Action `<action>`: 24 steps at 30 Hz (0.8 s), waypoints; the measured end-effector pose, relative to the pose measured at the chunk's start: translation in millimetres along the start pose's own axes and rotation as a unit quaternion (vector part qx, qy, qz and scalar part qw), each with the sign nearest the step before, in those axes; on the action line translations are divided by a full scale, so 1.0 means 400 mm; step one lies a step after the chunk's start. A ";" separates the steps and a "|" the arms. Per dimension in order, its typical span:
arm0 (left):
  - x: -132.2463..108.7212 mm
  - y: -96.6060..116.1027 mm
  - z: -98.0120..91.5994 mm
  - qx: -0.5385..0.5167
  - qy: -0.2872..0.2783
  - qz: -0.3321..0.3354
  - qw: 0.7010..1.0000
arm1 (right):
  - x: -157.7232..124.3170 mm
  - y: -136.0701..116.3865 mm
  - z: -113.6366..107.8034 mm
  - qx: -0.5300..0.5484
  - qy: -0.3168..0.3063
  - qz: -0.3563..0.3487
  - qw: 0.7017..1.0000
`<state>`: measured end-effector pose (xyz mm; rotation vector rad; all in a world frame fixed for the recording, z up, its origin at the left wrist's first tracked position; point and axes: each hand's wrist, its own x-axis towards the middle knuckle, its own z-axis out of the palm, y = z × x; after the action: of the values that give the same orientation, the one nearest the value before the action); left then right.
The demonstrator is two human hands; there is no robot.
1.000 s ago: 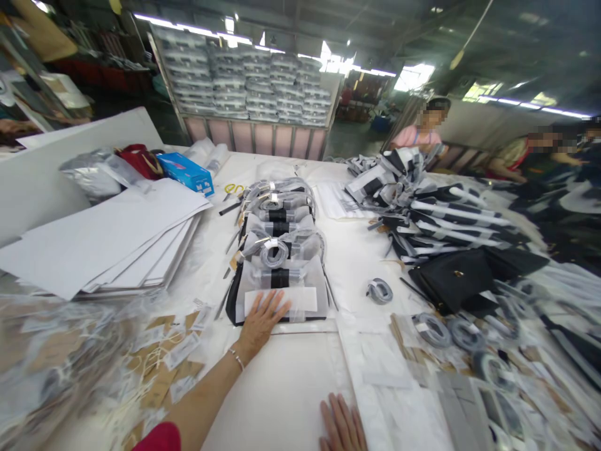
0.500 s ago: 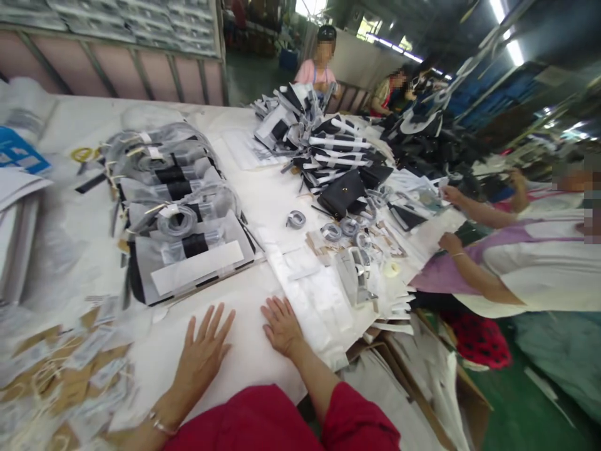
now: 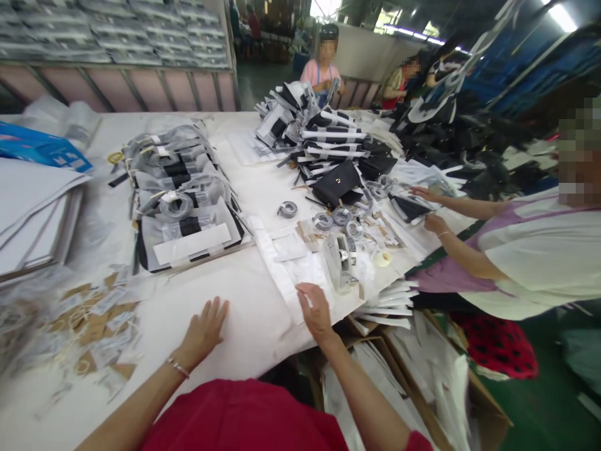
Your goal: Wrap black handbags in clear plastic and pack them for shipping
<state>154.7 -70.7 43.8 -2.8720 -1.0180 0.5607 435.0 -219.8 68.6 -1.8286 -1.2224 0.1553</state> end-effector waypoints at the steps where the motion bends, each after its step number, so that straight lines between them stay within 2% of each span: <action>1: 0.001 0.009 -0.009 -0.002 -0.007 -0.005 1.000 | -0.009 0.032 -0.070 0.000 0.040 0.053 0.998; 4: 0.011 0.032 -0.034 -0.016 -0.035 -0.033 0.999 | -0.040 0.155 -0.236 -0.018 0.111 0.225 0.968; 5: 0.015 0.039 -0.042 -0.020 -0.045 -0.043 0.998 | -0.050 0.197 -0.271 -0.020 0.108 0.273 0.956; 7: 0.023 0.056 -0.056 -0.026 -0.065 -0.062 0.996 | -0.065 0.269 -0.307 -0.009 0.090 0.338 0.937; 9: 0.028 0.079 -0.067 -0.032 -0.096 -0.086 0.991 | -0.069 0.318 -0.306 0.012 0.077 0.352 0.933; 12: 0.030 0.126 -0.070 -0.047 -0.138 -0.133 0.980 | -0.046 0.349 -0.259 0.001 0.075 0.317 0.945; 15: 0.027 0.164 -0.057 -0.058 -0.139 -0.176 0.973 | -0.006 0.354 -0.200 -0.063 0.078 0.274 0.956; 18: 0.021 0.173 -0.039 -0.076 -0.137 -0.189 0.969 | 0.024 0.359 -0.166 -0.097 0.089 0.287 0.949; 21: 0.016 0.165 -0.028 -0.102 -0.133 -0.190 0.967 | 0.040 0.379 -0.174 -0.100 0.084 0.312 0.941; 24: 0.015 0.163 -0.027 -0.108 -0.125 -0.204 0.965 | 0.064 0.409 -0.212 -0.088 0.051 0.293 0.951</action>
<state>202.1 -117.2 41.6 -2.6801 -1.7541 0.8317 604.0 -267.7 7.8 -2.2872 -0.6048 0.2850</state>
